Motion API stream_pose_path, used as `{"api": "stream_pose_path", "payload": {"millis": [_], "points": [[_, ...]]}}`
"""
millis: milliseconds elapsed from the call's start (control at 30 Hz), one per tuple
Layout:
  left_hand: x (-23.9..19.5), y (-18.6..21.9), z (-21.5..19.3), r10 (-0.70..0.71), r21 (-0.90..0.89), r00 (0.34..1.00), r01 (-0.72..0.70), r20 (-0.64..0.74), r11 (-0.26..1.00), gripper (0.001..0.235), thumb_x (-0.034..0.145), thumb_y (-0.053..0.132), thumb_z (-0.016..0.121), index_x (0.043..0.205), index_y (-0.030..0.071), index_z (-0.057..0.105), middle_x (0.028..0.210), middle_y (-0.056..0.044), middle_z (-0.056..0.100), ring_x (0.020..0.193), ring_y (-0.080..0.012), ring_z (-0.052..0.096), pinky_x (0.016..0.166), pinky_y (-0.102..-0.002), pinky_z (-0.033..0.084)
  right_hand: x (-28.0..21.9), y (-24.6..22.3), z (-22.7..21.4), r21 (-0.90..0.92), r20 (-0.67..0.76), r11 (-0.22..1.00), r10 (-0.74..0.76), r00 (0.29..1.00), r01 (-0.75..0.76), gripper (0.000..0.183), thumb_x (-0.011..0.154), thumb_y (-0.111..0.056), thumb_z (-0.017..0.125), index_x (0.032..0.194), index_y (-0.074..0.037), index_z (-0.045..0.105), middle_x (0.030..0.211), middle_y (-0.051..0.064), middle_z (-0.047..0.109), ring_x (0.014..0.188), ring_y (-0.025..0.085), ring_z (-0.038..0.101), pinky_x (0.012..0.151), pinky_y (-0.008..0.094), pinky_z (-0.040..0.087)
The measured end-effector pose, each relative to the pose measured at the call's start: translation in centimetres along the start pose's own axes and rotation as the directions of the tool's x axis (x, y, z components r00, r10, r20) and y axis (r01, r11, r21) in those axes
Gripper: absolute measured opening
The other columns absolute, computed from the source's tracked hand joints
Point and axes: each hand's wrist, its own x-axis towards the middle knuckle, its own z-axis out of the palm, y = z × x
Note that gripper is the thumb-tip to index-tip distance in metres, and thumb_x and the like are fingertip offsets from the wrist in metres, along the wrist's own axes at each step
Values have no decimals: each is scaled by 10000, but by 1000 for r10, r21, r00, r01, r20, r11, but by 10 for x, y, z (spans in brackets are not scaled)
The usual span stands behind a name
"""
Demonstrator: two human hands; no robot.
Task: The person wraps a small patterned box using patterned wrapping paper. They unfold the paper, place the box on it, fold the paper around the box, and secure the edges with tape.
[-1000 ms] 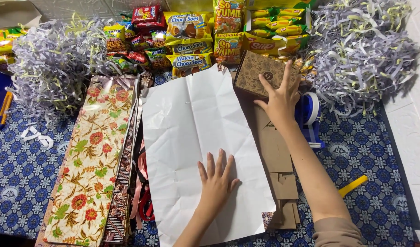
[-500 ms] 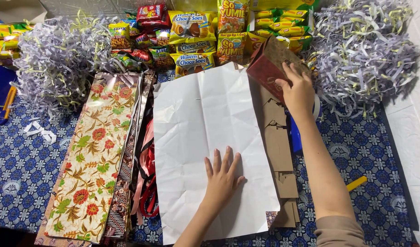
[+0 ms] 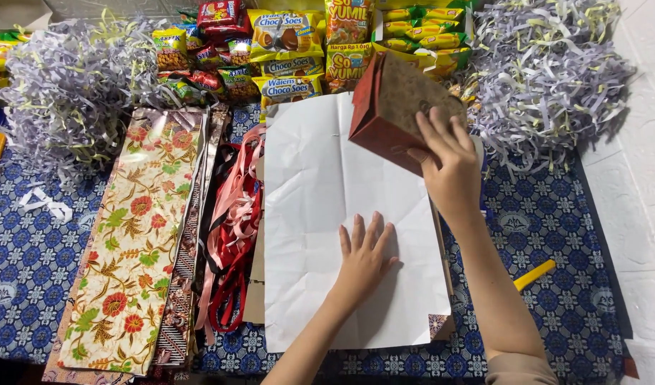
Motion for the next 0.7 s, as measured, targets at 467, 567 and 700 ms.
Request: {"api": "stream_pose_path", "payload": {"millis": [467, 567, 700], "points": [[-45, -46, -11, -61, 23, 952, 71, -301, 997, 198, 819, 24, 598, 916, 195, 577, 1034, -5, 589, 1157, -242, 555, 1030, -428, 391, -86, -61, 25, -308, 157, 930, -158, 975, 201, 461, 889, -179, 561, 1310, -367, 564, 1382, -56, 540, 1292, 332, 456, 831, 531, 481], [-43, -51, 0, 17, 116, 957, 17, -290, 993, 236, 838, 108, 626, 1059, 174, 580, 1160, -66, 583, 1245, -286, 496, 1058, -466, 351, -96, -61, 31, -275, 195, 935, -172, 966, 222, 491, 875, -151, 566, 1326, -346, 548, 1385, -26, 534, 1291, 369, 442, 812, 588, 481], [-40, -64, 22, 95, 209, 929, -20, -357, 978, 285, 819, 162, 635, 1092, 121, 561, 1120, -118, 573, 1233, -309, 496, 1090, -452, 320, -106, -53, 39, -297, 224, 916, -207, 952, 269, 527, 871, -145, 555, 1356, -346, 507, 1412, -21, 503, 1310, 379, 416, 817, 617, 479]]}}
